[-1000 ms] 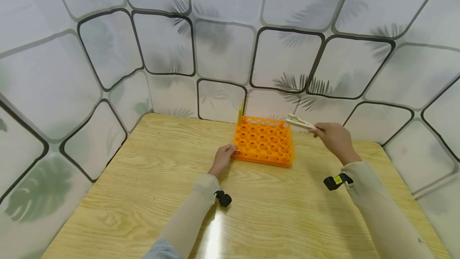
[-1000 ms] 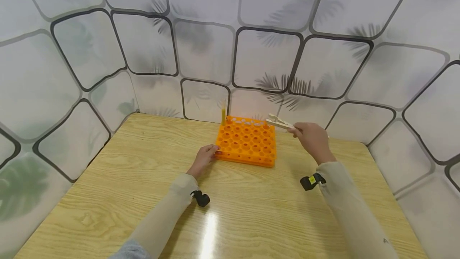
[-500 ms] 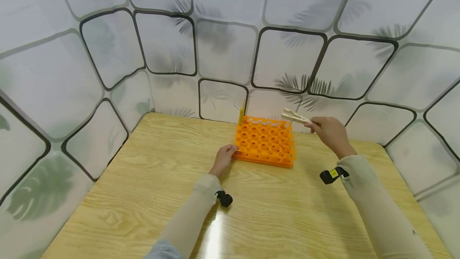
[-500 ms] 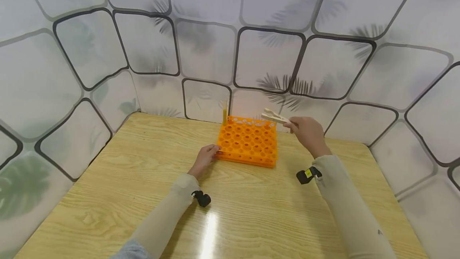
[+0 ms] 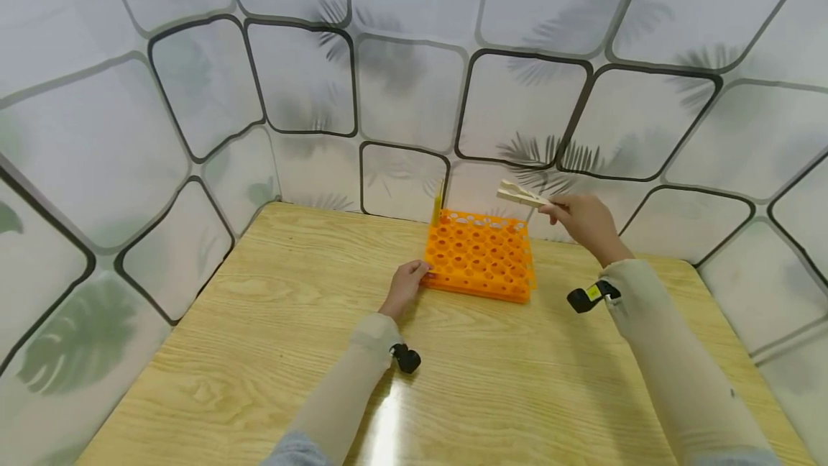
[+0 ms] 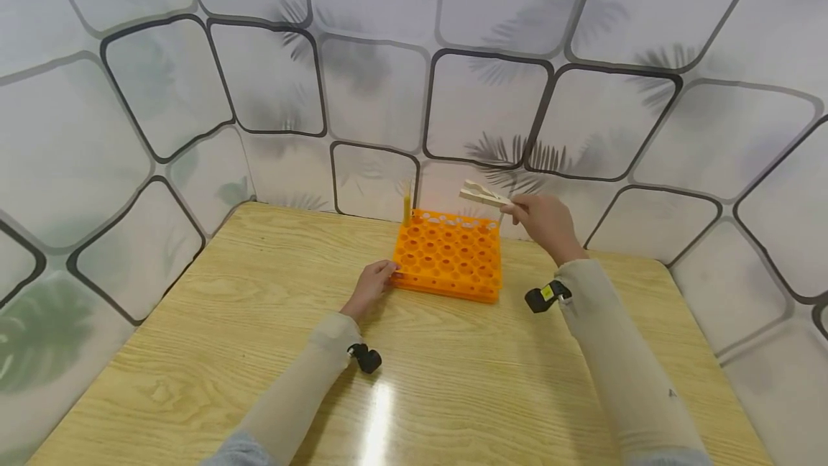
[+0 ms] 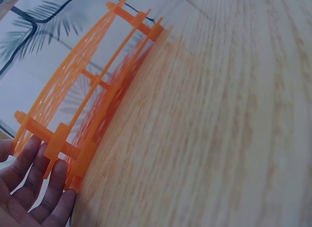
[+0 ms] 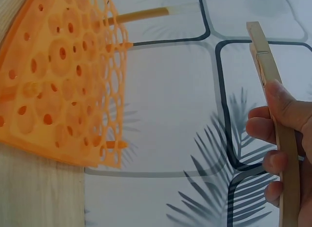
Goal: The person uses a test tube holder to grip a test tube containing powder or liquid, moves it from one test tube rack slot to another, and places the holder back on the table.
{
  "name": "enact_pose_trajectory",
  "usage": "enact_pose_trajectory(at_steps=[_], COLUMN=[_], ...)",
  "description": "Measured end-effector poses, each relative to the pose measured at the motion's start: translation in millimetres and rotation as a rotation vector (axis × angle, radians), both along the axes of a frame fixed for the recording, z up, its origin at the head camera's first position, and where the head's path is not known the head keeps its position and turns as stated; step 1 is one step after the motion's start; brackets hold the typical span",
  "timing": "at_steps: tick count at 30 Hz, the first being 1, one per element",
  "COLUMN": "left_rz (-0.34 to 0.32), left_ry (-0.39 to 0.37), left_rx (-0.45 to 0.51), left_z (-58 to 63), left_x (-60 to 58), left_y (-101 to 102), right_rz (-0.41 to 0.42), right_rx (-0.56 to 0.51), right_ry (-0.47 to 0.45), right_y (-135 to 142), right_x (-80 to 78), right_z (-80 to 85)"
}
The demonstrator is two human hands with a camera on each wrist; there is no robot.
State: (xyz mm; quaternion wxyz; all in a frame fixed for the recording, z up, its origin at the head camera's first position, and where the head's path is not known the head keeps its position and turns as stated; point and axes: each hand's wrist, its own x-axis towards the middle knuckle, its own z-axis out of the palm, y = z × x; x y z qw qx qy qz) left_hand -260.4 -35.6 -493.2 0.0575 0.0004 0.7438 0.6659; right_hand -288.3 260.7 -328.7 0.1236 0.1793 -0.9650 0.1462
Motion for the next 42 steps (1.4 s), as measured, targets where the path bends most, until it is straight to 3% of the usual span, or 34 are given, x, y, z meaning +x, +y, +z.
enact_pose_trajectory(at_steps=[9, 19, 25, 30, 37, 42], left_rz=[0.005, -0.006, 0.006, -0.018, -0.046, -0.039], left_ry=[-0.007, 0.017, 0.024, 0.044, 0.049, 0.056], left_rx=[0.025, 0.004, -0.051, -0.04, -0.002, -0.039], left_z=[-1.2, 0.1, 2.1, 5.3, 4.1, 4.2], left_x=[1.1, 5.6, 3.2, 2.9, 1.8, 3.4], left_y=[0, 0, 1, 0, -2, -2], right_rz=[0.034, 0.044, 0.049, 0.056, 0.056, 0.069], right_rx=[0.019, -0.003, 0.001, 0.013, 0.031, 0.025], right_ry=[0.026, 0.024, 0.018, 0.025, 0.035, 0.061], right_y=[-8, -18, -26, -30, -35, -40], right_x=[-15.7, -27.2, -32.9, -36.4, -44.7, -49.8], right_z=[13.7, 32.3, 44.2, 52.6, 57.7, 58.2])
